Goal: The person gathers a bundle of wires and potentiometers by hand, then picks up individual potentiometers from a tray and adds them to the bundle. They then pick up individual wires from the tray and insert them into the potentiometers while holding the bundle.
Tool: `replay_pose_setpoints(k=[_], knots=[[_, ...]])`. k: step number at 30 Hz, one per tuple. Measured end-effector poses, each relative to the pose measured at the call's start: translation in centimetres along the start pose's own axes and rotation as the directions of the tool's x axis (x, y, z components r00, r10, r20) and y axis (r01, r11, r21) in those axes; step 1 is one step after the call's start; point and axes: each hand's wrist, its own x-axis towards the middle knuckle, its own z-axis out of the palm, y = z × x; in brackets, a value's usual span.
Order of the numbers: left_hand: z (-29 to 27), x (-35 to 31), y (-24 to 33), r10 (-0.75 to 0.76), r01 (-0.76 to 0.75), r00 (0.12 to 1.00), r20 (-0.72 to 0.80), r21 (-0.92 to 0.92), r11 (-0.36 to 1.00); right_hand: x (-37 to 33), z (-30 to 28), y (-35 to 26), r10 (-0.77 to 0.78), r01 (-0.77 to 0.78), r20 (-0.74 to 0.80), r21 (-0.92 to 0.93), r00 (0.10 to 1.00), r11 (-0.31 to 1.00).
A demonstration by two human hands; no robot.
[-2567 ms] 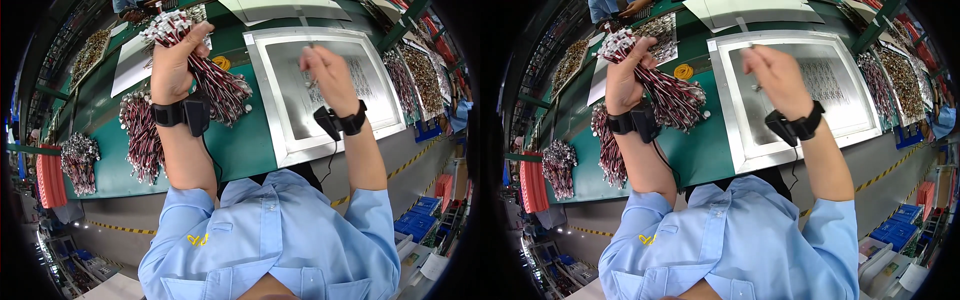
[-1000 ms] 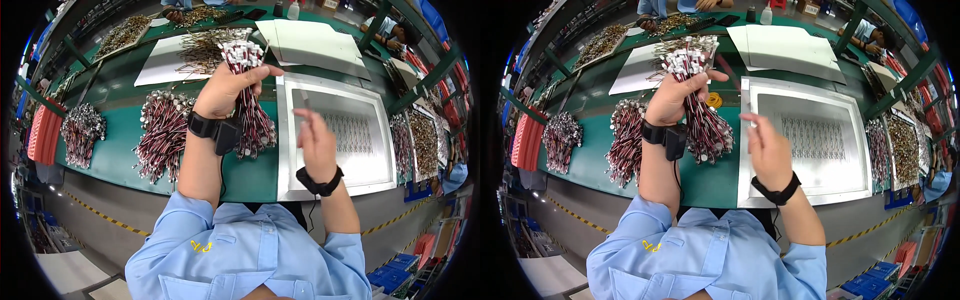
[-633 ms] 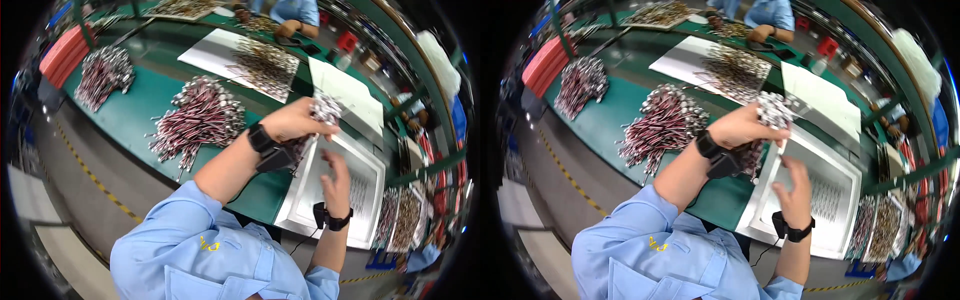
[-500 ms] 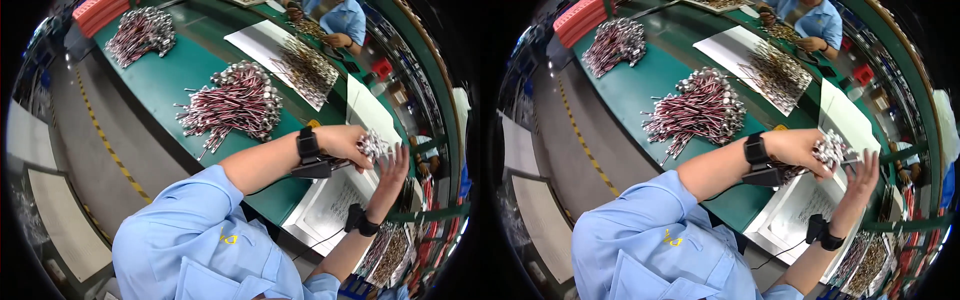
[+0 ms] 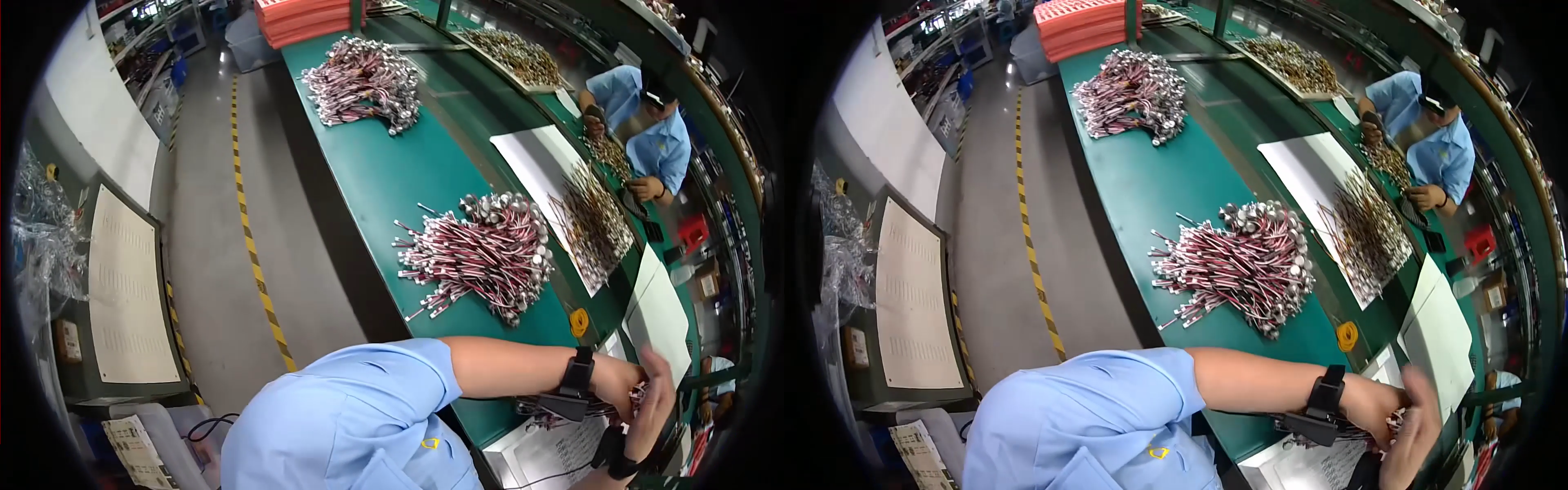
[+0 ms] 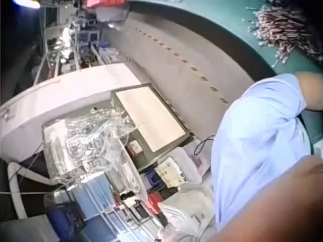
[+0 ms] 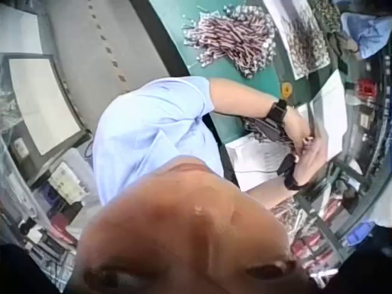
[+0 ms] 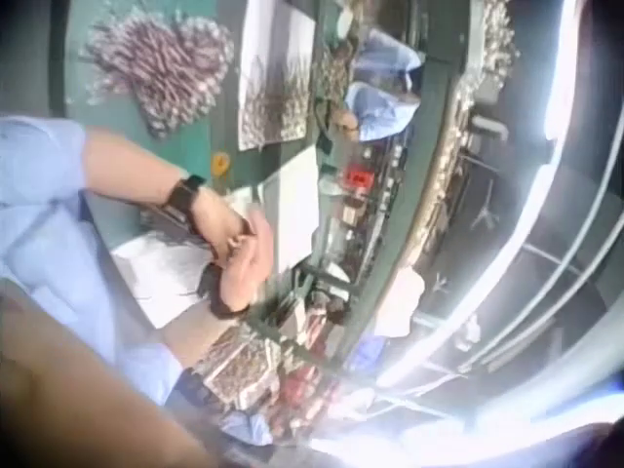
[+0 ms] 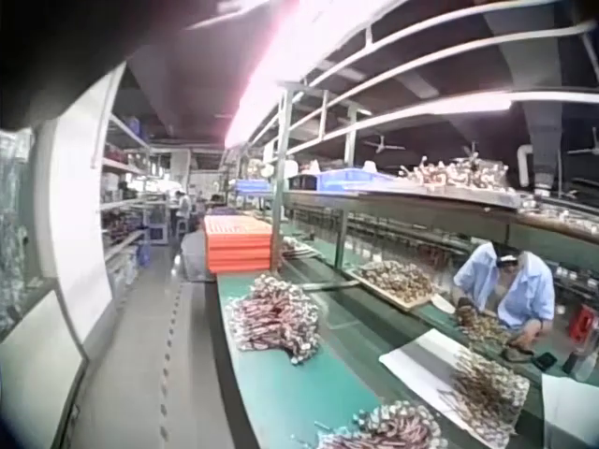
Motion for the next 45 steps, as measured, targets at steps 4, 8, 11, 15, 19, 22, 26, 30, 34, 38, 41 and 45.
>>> replay_pose_setpoints(k=[4,8,11,15,19,22,26,30,34,38,41,45], knots=[[-0.7,-0.7,0.4,0.113,-0.096,0.992,-0.052,0.269,0.958,0.3,1.5,-0.4,0.039,-0.038,0.031,-0.039,0.999,0.999],[-0.5,-0.8,2.2,-0.069,0.094,0.98,-0.187,0.129,0.987,-0.6,3.2,-1.1,0.005,0.056,-0.634,0.076,0.773,0.996],[-0.6,-0.6,2.0,0.214,-0.189,0.865,-0.453,0.1,0.977,-9.1,2.0,5.9,0.314,-0.045,-0.307,0.647,0.899,0.761],[1.3,0.0,1.9,0.437,-0.265,0.828,-0.352,0.441,0.857,-10.9,8.1,-1.1,0.384,-0.305,0.334,0.942,0.861,-0.136],[3.7,-3.2,4.6,0.265,-0.165,0.949,-0.169,0.451,0.877,-6.1,9.8,-6.9,0.635,-0.406,0.46,0.881,0.62,-0.243],[6.3,-3.8,1.8,0.263,-0.247,0.963,0.052,0.554,0.795,-6.5,9.2,-6.4,0.625,-0.474,0.506,0.848,0.594,-0.236],[8.1,-6.4,1.0,0.363,-0.449,0.89,0.276,0.67,0.591,-6.4,8.5,-4.5,0.604,-0.568,0.573,0.791,0.554,-0.229],[9.5,-8.5,-0.7,0.518,-0.57,0.791,0.327,0.703,0.425,-6.4,8.1,-2.3,0.581,-0.66,0.637,0.72,0.507,-0.214],[9.2,-9.7,-1.4,0.645,-0.519,0.733,0.217,0.791,0.324,-5.8,7.6,1.1,0.57,-0.752,0.706,0.622,0.42,-0.217],[9.3,-12.3,0.2,0.637,-0.278,0.76,0.129,0.951,0.139,-7.8,5.1,3.8,0.601,-0.773,0.707,0.595,0.374,-0.218],[7.2,-14.6,-1.7,0.451,-0.129,0.868,-0.209,0.782,0.61,-6.9,3.8,6.5,0.201,-0.727,0.785,0.618,0.585,-0.297],[5.9,-14.6,-2.9,-0.254,0.163,0.916,-0.311,-0.291,0.943,-5.9,2.7,4.5,0.373,-0.812,0.729,0.567,0.574,0.14]])
